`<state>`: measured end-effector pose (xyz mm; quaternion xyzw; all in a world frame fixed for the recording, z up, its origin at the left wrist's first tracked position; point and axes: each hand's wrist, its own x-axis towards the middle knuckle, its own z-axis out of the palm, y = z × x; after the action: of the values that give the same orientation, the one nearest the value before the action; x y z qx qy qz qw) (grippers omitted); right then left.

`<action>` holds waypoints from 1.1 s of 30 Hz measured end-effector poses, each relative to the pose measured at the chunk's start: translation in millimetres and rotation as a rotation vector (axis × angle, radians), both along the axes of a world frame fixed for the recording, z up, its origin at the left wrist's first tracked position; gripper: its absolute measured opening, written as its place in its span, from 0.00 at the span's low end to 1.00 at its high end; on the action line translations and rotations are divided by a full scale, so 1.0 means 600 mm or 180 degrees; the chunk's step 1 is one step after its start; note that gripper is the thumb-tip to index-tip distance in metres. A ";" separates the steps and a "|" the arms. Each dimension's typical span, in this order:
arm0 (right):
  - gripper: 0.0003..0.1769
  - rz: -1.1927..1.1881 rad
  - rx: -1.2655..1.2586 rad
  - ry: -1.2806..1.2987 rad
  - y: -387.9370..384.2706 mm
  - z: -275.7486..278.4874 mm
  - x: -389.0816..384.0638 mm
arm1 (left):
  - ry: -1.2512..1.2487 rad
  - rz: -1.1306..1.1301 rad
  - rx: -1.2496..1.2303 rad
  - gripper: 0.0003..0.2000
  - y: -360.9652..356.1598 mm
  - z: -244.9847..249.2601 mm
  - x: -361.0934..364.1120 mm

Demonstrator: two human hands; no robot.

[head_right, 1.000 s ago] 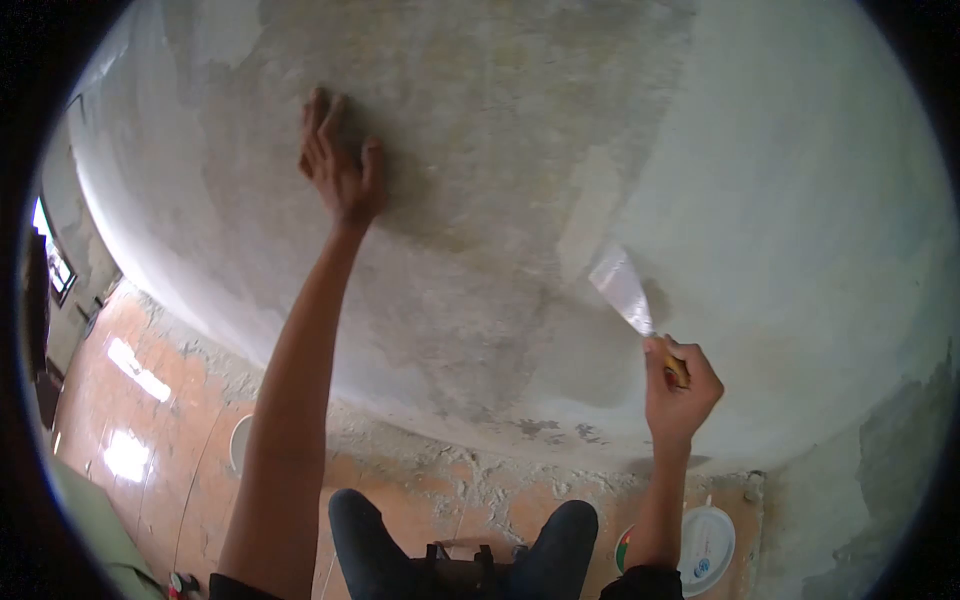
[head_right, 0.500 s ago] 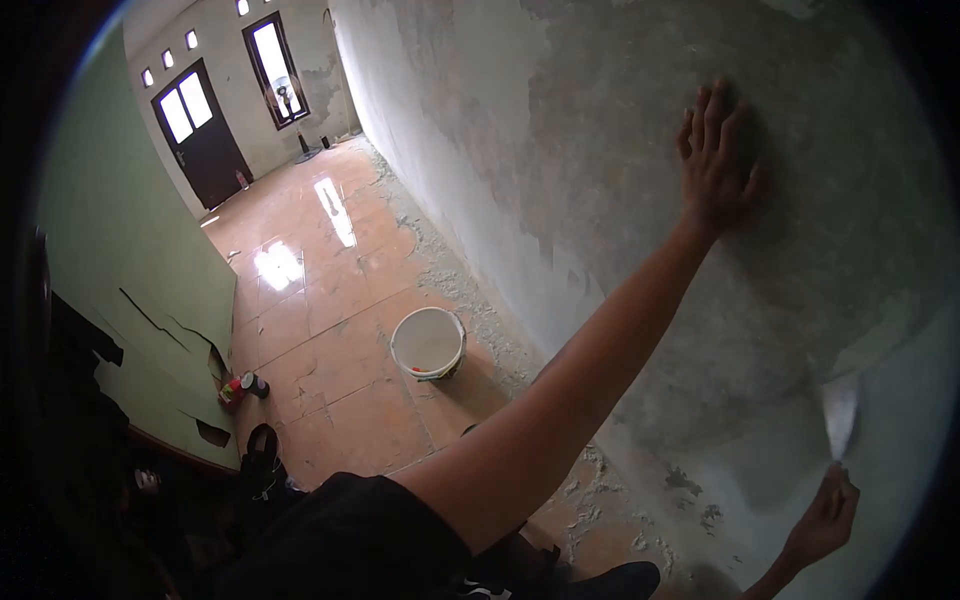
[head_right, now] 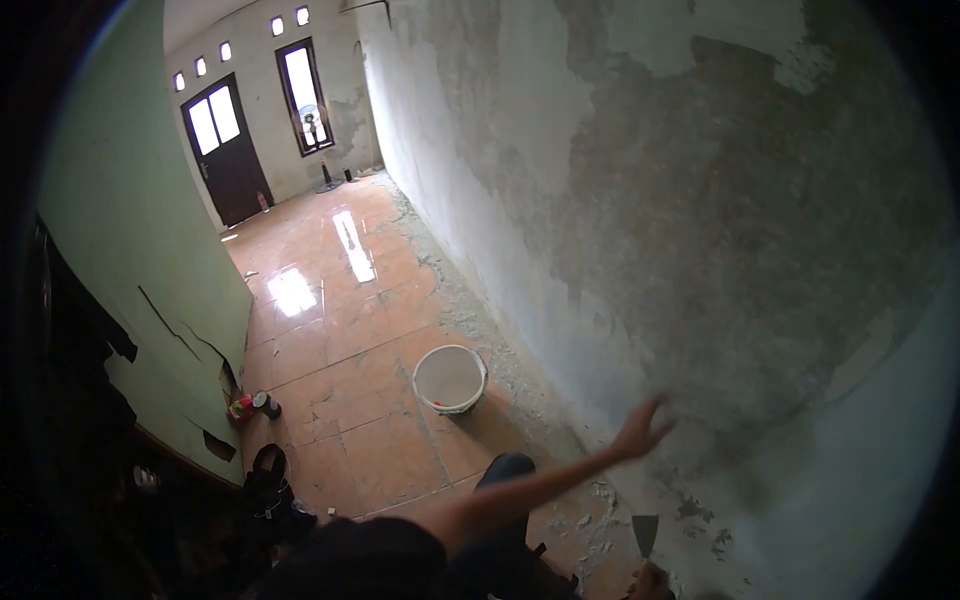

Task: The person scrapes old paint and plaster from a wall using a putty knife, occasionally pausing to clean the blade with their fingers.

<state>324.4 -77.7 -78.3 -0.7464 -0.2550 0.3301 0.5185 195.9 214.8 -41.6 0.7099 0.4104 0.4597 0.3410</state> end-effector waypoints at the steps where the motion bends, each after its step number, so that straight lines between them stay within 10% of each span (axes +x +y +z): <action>1: 0.18 0.0038 0.0017 0.0000 0.002 -0.025 -0.005 | -0.0361 -0.0083 -0.0543 0.32 -0.044 -0.127 -0.004; 6: 0.13 -0.0132 -0.0354 0.1411 0.016 -0.150 -0.033 | -0.0335 0.0401 -0.2698 0.37 -0.223 -0.313 -0.127; 11: 0.19 0.0052 -0.0380 0.1378 0.029 -0.123 -0.088 | -0.1483 0.1110 -0.2222 0.34 -0.158 -0.248 -0.191; 19: 0.28 0.0779 0.0349 0.1621 -0.003 -0.182 -0.109 | 0.0683 0.0397 -0.2260 0.35 -0.217 -0.352 -0.124; 24: 0.23 0.0394 0.0308 0.2804 -0.019 -0.234 -0.080 | -0.1000 -0.0492 -0.3767 0.26 -0.273 -0.335 -0.144; 33: 0.19 0.0468 -0.0386 0.1634 -0.030 -0.190 -0.061 | -0.0779 -0.0369 -0.3831 0.22 -0.254 -0.355 -0.151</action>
<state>287.6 -95.8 -192.4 -0.6474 -0.1485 0.5599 0.4952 105.0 62.1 -254.9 0.3562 0.5165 0.2064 0.7508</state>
